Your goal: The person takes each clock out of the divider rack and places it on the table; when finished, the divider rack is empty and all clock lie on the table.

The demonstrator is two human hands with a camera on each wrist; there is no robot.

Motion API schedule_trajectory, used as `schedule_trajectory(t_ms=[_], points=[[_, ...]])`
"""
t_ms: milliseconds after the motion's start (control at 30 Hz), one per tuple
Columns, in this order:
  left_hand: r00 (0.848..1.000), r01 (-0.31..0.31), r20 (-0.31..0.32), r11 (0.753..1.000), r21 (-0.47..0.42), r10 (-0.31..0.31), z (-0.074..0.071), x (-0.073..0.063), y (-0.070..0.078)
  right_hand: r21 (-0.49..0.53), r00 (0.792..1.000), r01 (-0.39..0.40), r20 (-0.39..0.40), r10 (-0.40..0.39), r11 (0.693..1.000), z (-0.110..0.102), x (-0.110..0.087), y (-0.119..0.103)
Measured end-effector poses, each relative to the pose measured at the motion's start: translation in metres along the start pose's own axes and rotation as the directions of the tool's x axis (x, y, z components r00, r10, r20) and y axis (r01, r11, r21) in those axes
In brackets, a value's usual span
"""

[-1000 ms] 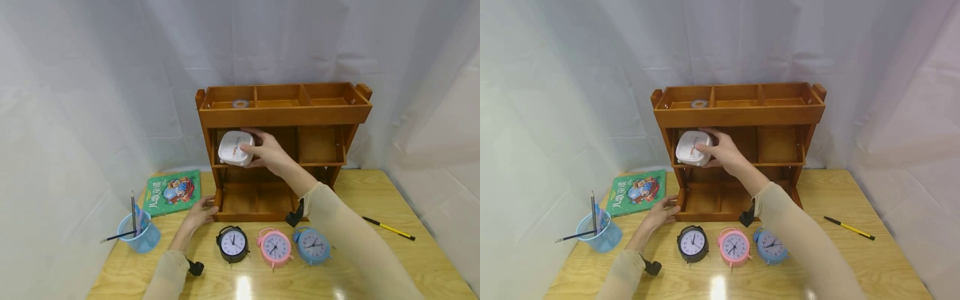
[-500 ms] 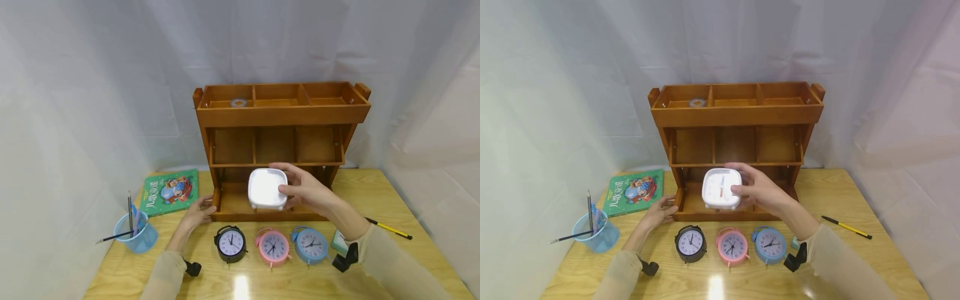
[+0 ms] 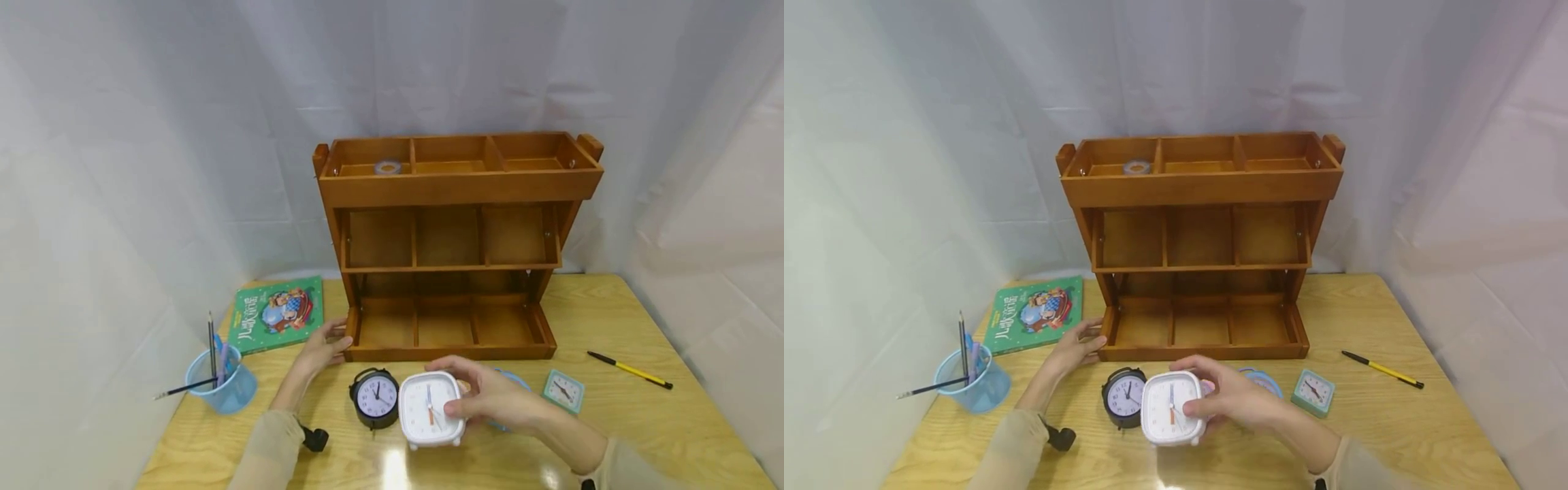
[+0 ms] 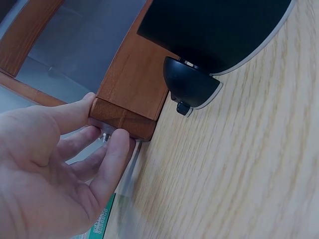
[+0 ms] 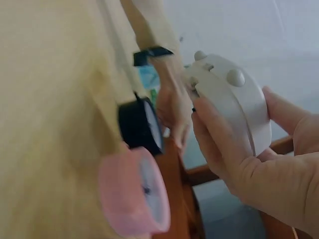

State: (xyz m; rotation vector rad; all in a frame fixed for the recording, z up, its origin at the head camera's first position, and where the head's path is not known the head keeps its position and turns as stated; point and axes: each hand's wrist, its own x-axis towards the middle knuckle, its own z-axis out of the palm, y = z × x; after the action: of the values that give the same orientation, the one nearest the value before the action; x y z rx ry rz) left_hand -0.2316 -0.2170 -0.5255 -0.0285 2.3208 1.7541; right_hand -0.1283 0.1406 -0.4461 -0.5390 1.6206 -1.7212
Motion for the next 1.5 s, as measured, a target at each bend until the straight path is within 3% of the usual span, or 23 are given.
schedule_trajectory(t_ms=[267,500,933,1033,1233,1500], points=[[1.000,-0.001,-0.010,1.000,-0.005,0.001,0.000,0.001,0.000,-0.135,0.999,0.021,-0.033,-0.025,0.991,0.037,0.004,0.043],[1.000,-0.009,0.000,1.000,-0.003,0.009,0.001,-0.002,0.004,-0.035,0.999,-0.041,-0.031,0.040,0.999,0.063,0.007,0.058],[1.000,-0.006,0.004,1.000,-0.007,0.007,-0.001,-0.002,0.003,-0.161,0.999,-0.037,-0.039,0.031,0.986,0.071,0.017,0.077],[1.000,-0.006,0.007,1.000,-0.007,0.007,-0.001,-0.002,0.003,-0.263,0.999,-0.025,-0.047,0.013,0.964,0.069,0.018,0.077],[1.000,-0.010,0.003,1.000,0.001,0.010,-0.001,-0.003,0.002,-0.475,0.999,-0.006,-0.038,-0.014,0.880,0.065,0.017,0.073],[1.000,-0.007,0.000,1.000,0.008,0.007,0.000,-0.001,0.000,-0.607,0.999,-0.043,-0.049,0.017,0.793,0.066,0.014,0.066]])
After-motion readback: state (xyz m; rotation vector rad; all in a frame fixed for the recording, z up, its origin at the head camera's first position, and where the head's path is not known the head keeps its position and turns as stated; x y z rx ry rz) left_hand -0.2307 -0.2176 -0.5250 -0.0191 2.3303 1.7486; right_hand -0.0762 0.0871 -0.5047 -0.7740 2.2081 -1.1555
